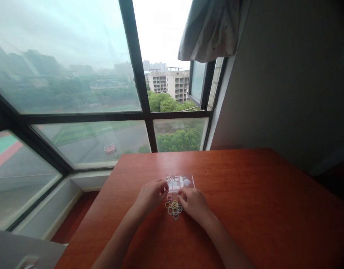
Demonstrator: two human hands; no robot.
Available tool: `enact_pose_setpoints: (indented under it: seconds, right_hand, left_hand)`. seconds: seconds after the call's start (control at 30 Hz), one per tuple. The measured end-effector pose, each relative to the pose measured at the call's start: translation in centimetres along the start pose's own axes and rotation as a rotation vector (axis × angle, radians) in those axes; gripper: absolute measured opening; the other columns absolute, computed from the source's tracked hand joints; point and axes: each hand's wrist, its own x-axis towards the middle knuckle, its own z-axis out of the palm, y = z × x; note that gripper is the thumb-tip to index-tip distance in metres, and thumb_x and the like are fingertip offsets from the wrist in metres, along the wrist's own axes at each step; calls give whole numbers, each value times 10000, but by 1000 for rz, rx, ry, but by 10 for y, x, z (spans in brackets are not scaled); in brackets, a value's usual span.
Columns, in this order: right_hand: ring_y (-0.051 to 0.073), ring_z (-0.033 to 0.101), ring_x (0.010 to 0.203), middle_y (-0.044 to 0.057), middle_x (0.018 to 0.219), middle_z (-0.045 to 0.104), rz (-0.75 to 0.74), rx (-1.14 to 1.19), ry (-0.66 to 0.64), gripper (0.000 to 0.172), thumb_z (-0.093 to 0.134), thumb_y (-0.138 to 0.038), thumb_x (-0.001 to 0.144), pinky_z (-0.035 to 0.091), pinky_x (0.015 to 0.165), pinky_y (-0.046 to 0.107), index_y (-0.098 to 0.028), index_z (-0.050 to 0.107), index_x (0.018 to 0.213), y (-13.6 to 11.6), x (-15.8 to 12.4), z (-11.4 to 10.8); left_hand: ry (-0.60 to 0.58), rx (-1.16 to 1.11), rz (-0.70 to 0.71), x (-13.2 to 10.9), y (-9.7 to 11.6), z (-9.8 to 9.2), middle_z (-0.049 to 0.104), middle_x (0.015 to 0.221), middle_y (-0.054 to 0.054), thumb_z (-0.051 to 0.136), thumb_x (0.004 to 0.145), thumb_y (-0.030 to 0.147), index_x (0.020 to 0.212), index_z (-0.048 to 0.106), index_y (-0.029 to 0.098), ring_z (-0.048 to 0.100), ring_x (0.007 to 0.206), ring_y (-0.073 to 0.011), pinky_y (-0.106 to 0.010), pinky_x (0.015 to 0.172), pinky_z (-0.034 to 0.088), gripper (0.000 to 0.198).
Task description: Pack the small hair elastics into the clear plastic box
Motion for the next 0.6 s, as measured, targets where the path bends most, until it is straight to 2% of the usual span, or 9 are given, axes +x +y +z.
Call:
enact_pose_setpoints:
  seconds: [0.17,0.33,0.6]
  right_hand:
    - [137,632,712,-7,772,710,0,4,-21,138,537,-264,866,337,622,217,-246,675,868,2,0,2]
    - [134,628,700,-10,756,707,-5,-4,-13,137,538,-260,869,335,620,214,-248,675,860,5,0,2]
    - [142,642,726,-14,786,718,8,-12,-15,136,548,-268,871,354,627,217,-257,682,891,6,1,0]
  left_hand:
    - [-76,30,-57,-9,1,8,681,752,-24,602,782,292,762,674,224,595,663,-158,-229,578,334,100]
    - [-80,64,-59,-10,3,19,692,759,-33,576,802,289,789,679,239,616,674,-172,-227,580,341,116]
    - [-70,76,-54,-11,5,26,690,750,-31,546,817,267,774,660,235,604,655,-166,-225,565,328,126]
